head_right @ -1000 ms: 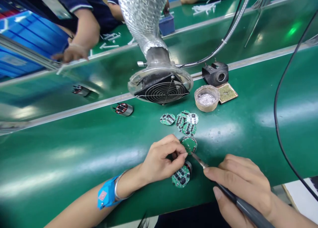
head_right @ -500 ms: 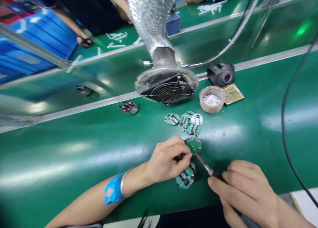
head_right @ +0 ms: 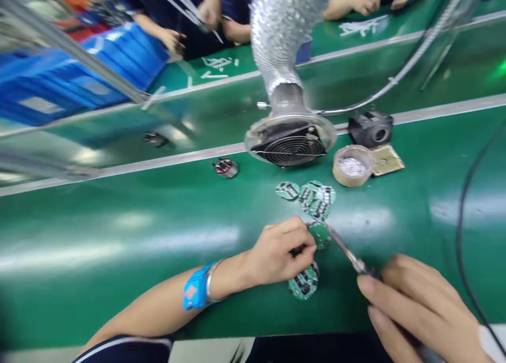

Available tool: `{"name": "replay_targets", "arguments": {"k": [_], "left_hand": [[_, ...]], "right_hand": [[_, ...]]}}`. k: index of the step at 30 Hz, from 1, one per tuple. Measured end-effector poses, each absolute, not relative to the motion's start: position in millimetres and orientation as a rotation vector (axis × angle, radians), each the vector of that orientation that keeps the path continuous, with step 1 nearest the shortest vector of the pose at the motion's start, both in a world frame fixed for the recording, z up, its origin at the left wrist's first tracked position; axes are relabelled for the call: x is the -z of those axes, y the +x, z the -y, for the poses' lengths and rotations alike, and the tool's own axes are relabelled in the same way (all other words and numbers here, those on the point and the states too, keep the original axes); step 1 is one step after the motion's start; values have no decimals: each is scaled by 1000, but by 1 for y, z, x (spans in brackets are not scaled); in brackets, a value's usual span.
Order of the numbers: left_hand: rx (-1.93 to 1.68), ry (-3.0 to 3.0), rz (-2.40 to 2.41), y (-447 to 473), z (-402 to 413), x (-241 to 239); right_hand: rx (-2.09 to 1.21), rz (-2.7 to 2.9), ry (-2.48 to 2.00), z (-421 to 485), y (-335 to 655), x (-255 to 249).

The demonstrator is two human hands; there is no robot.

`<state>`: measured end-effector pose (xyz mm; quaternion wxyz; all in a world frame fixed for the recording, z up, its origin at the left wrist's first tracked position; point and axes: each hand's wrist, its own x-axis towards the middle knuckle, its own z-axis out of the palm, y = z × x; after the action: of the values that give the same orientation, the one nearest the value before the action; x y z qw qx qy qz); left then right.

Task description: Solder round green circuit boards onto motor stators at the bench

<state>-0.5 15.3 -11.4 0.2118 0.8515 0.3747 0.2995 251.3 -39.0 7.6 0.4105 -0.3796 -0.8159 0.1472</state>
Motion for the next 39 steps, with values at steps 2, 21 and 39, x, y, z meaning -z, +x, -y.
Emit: {"name": "replay_targets", "arguments": {"k": [2,21,39], "left_hand": [[-849,2337,-1039,-1,-16,11],[-623,2832,-415,-27,-40,12],[-421,1272,-905,-1,-46,-3]], "right_hand": [[-335,2004,-979,30,241,-15],[-652,2136,-945,-6,211,19],[-712,2077,-873,-27,197,-14]]}}
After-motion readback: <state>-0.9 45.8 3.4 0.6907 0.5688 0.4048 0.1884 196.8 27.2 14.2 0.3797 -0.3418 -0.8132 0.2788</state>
